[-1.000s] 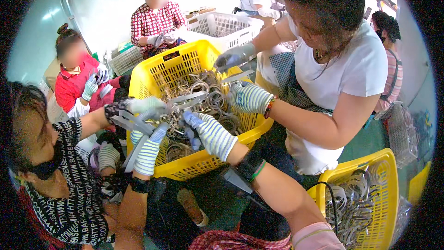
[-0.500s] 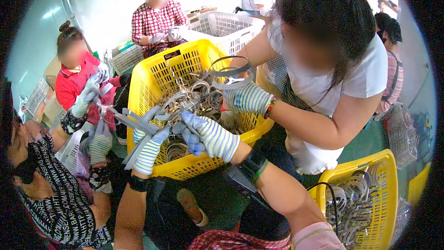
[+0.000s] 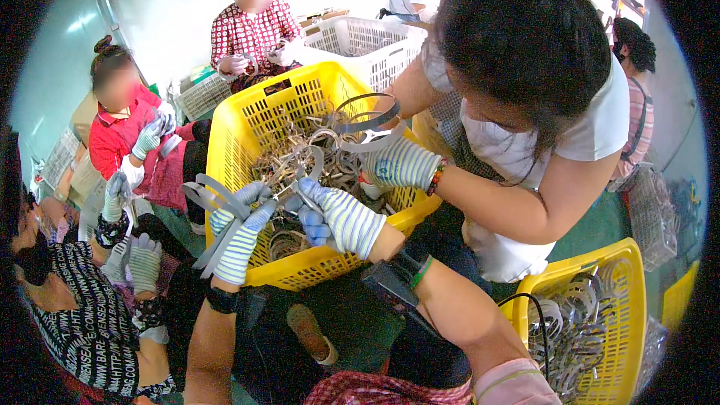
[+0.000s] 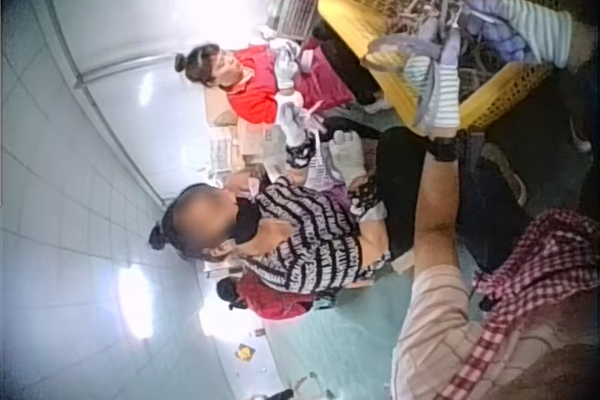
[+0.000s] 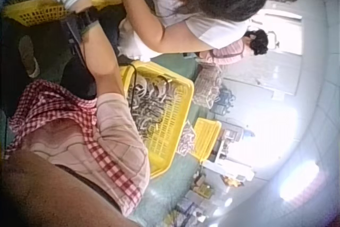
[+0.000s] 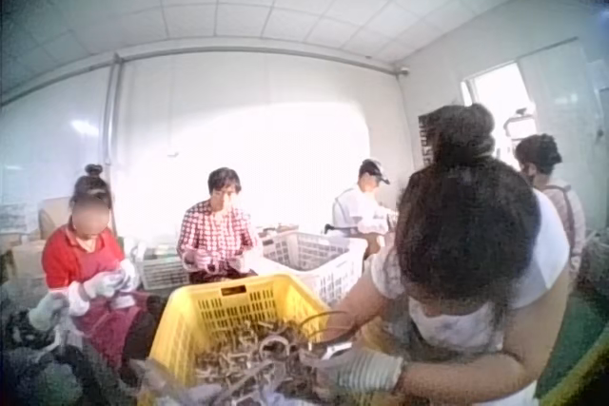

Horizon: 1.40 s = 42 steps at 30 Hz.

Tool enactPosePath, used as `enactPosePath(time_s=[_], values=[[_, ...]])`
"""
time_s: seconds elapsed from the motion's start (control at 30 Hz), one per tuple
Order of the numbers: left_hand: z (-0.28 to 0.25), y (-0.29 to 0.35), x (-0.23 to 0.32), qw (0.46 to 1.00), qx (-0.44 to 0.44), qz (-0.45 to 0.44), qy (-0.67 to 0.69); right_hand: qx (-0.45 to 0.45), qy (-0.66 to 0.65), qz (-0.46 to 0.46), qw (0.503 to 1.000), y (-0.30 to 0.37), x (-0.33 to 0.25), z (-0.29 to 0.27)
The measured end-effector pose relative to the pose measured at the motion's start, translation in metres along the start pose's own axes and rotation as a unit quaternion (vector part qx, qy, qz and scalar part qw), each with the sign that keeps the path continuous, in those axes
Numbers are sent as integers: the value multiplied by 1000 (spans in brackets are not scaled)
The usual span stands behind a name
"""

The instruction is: Sorting and inspecting circular metal rings in yellow baskets.

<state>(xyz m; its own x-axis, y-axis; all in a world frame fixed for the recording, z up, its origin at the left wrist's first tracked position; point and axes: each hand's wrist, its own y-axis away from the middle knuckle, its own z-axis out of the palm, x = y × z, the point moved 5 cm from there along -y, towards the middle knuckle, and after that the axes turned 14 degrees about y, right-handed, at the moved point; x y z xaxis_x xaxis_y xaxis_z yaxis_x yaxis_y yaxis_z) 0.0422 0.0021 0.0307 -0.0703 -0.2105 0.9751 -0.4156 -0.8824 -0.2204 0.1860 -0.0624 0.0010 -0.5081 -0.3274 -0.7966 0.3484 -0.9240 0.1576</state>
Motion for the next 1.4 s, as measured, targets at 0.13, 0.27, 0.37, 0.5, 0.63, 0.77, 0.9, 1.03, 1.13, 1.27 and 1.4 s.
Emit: enactPosePath(time_s=[0.13,0.27,0.37,0.5,0.63,0.77,0.9,1.03,1.13,1.27,1.4], values=[[-3,0,11,999,16,45,-19,121,219,-78,965,1,-13,-4],[0,3,-1,981,-159,15,-109,119,340,-220,907,6,-27,6],[17,11,0,973,-217,-26,-68,141,364,-265,882,-4,-22,-4],[13,9,-18,941,-245,26,-233,110,278,-218,929,-2,-19,5],[23,10,-16,910,-270,92,-300,92,370,-155,911,-3,-11,-1],[17,3,-2,942,-178,178,-224,132,483,-228,835,2,-21,1],[2,-1,28,922,-92,298,-230,189,232,-244,922,1,-27,-13],[5,5,24,920,-219,234,-225,140,129,-154,970,3,-33,-9],[1,0,12,922,-265,200,-201,133,115,-149,973,3,-34,-8],[-14,-7,6,965,-222,87,-107,153,253,-169,940,1,-35,-10],[-55,-16,2,986,-51,-11,159,157,516,-154,828,13,-45,7]])
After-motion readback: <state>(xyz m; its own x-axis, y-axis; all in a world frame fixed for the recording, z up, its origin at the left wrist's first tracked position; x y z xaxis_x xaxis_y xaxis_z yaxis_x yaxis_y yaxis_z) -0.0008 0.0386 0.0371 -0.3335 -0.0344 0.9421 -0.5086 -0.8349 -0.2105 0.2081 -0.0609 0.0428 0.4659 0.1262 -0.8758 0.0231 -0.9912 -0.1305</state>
